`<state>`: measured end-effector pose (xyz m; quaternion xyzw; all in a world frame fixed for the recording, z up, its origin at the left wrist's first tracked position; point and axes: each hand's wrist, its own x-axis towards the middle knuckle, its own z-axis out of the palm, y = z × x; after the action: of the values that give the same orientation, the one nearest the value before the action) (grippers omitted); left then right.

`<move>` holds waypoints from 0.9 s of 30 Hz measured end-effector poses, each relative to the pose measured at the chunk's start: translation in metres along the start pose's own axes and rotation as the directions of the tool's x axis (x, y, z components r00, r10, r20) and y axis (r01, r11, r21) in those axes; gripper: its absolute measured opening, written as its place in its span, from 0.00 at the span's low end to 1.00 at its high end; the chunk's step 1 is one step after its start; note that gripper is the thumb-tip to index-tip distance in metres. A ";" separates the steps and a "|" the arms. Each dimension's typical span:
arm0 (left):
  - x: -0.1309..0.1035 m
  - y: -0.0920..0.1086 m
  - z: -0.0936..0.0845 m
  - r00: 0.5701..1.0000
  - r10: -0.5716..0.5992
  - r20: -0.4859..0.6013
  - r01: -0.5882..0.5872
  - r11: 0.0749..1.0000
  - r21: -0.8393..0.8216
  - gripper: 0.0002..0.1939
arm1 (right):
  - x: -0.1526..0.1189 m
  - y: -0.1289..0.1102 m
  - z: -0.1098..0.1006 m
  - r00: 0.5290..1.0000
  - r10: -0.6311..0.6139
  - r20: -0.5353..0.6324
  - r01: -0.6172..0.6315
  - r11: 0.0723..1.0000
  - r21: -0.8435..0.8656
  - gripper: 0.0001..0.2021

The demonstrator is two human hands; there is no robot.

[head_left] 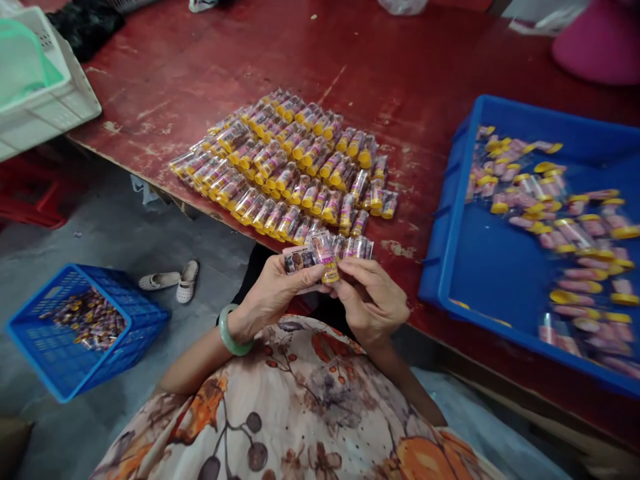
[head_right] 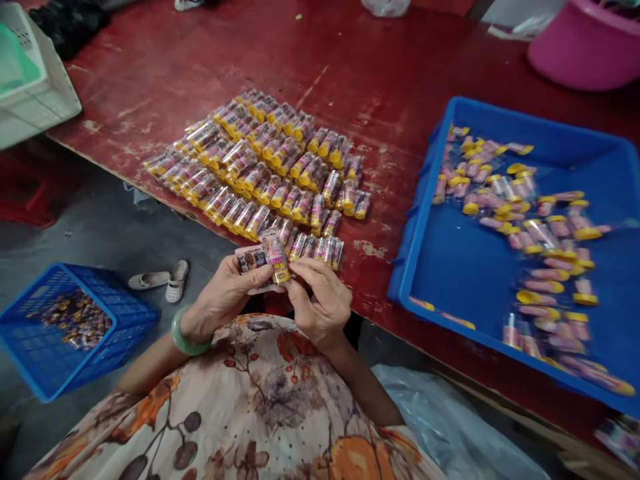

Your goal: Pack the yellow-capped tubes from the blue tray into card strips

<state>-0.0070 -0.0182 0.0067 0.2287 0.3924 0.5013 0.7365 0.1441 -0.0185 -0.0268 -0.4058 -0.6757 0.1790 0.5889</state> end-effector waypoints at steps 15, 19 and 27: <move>-0.005 -0.011 0.021 0.999 0.023 0.030 -0.025 0.997 0.069 0.13 | -0.012 -0.001 -0.014 0.989 -0.049 -0.137 0.057 0.997 0.053 0.19; -0.006 -0.018 0.027 1.000 0.000 0.009 -0.001 0.998 0.067 0.15 | -0.016 -0.002 -0.017 0.983 -0.047 -0.179 0.062 0.995 0.079 0.21; -0.009 -0.024 0.032 1.000 -0.012 -0.008 0.012 0.999 0.045 0.15 | -0.019 -0.002 -0.020 0.985 -0.050 -0.168 0.059 0.997 0.048 0.18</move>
<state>0.0307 -0.0340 0.0109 0.2409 0.4080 0.4887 0.7326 0.1616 -0.0391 -0.0327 -0.3851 -0.6300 0.1461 0.6583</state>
